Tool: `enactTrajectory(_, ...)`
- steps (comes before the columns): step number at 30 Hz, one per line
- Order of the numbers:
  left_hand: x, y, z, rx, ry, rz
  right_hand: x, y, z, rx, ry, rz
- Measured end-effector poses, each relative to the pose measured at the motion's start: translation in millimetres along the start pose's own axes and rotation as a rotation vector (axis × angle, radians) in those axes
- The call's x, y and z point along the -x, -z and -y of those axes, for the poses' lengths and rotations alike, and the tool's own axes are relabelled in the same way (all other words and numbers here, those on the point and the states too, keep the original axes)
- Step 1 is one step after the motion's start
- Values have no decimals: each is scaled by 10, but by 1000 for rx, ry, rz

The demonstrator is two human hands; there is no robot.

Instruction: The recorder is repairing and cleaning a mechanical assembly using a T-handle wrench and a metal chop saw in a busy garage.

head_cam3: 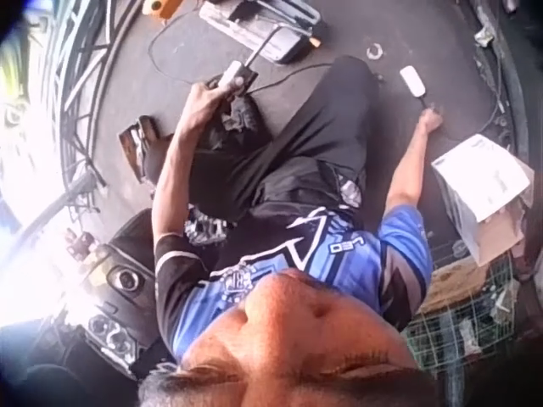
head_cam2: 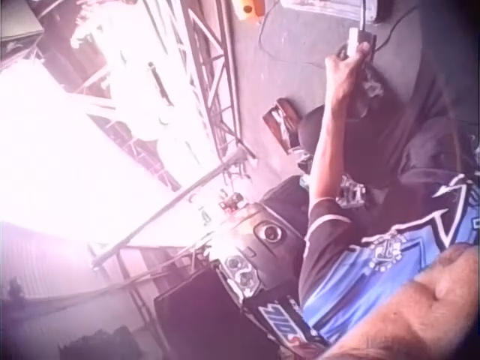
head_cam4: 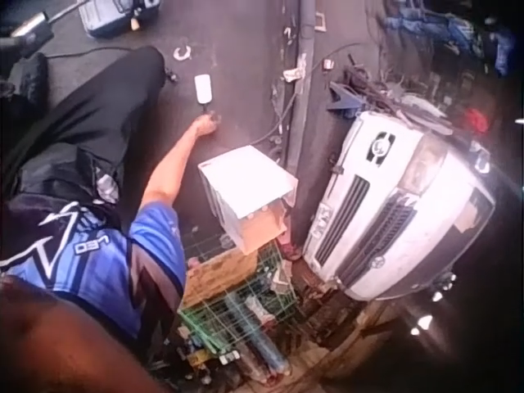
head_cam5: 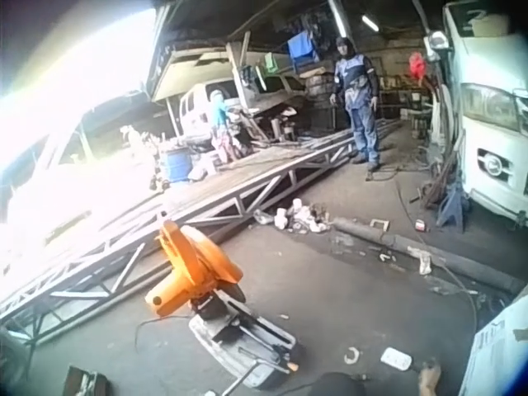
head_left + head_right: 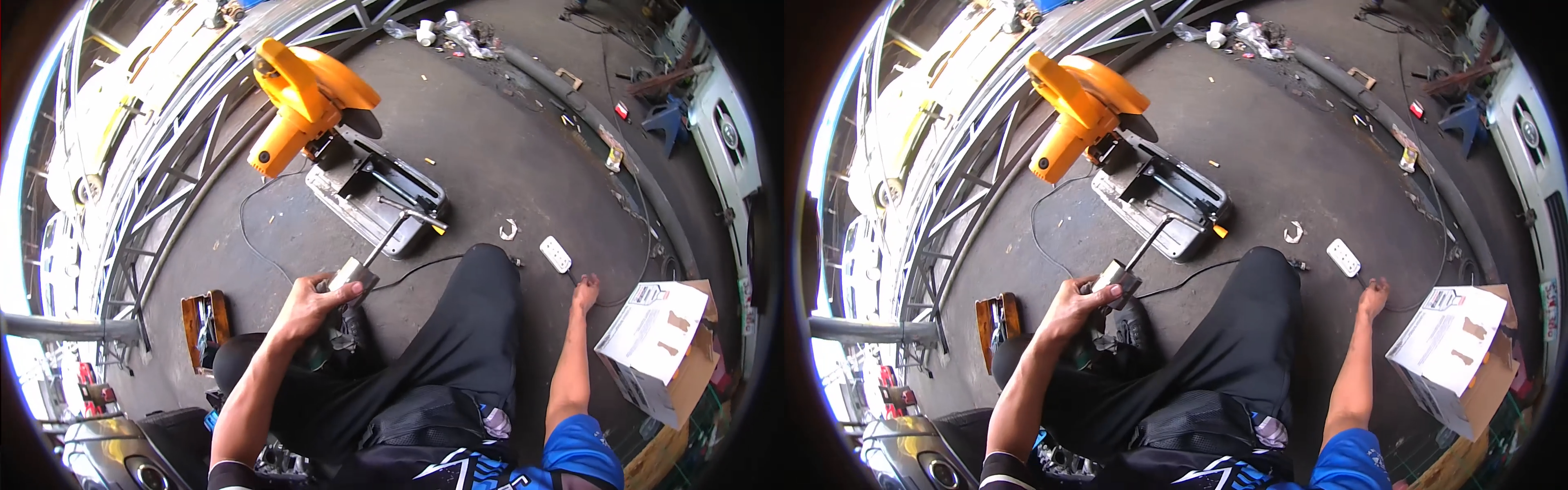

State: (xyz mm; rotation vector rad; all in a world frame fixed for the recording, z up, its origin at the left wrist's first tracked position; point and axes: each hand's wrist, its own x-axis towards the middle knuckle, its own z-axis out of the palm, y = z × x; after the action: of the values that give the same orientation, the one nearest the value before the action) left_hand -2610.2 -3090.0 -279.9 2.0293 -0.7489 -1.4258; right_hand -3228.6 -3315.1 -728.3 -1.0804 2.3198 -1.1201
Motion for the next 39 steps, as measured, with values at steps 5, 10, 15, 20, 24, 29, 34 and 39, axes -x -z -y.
enactTrajectory(5,55,56,100,-41,-51,-80,981,-464,819,-132,36,539)
enactTrajectory(10,194,84,234,26,-108,-111,1787,-729,1541,-108,-120,1082)
enactTrajectory(15,256,29,118,99,-78,-20,1684,-1112,1229,103,304,1005)
enactTrajectory(20,420,-30,147,147,-74,-4,2260,-1626,1716,129,417,1065)
enactTrajectory(24,463,-103,282,227,-76,66,2552,-1501,2029,183,475,1074)
enactTrajectory(29,361,-356,471,386,-46,144,2467,-1234,2050,263,476,1056)
enactTrajectory(34,245,-445,464,447,-34,208,2116,-865,1992,355,433,1060)
enactTrajectory(39,106,-498,440,377,-118,193,1843,-765,2266,437,369,1078)
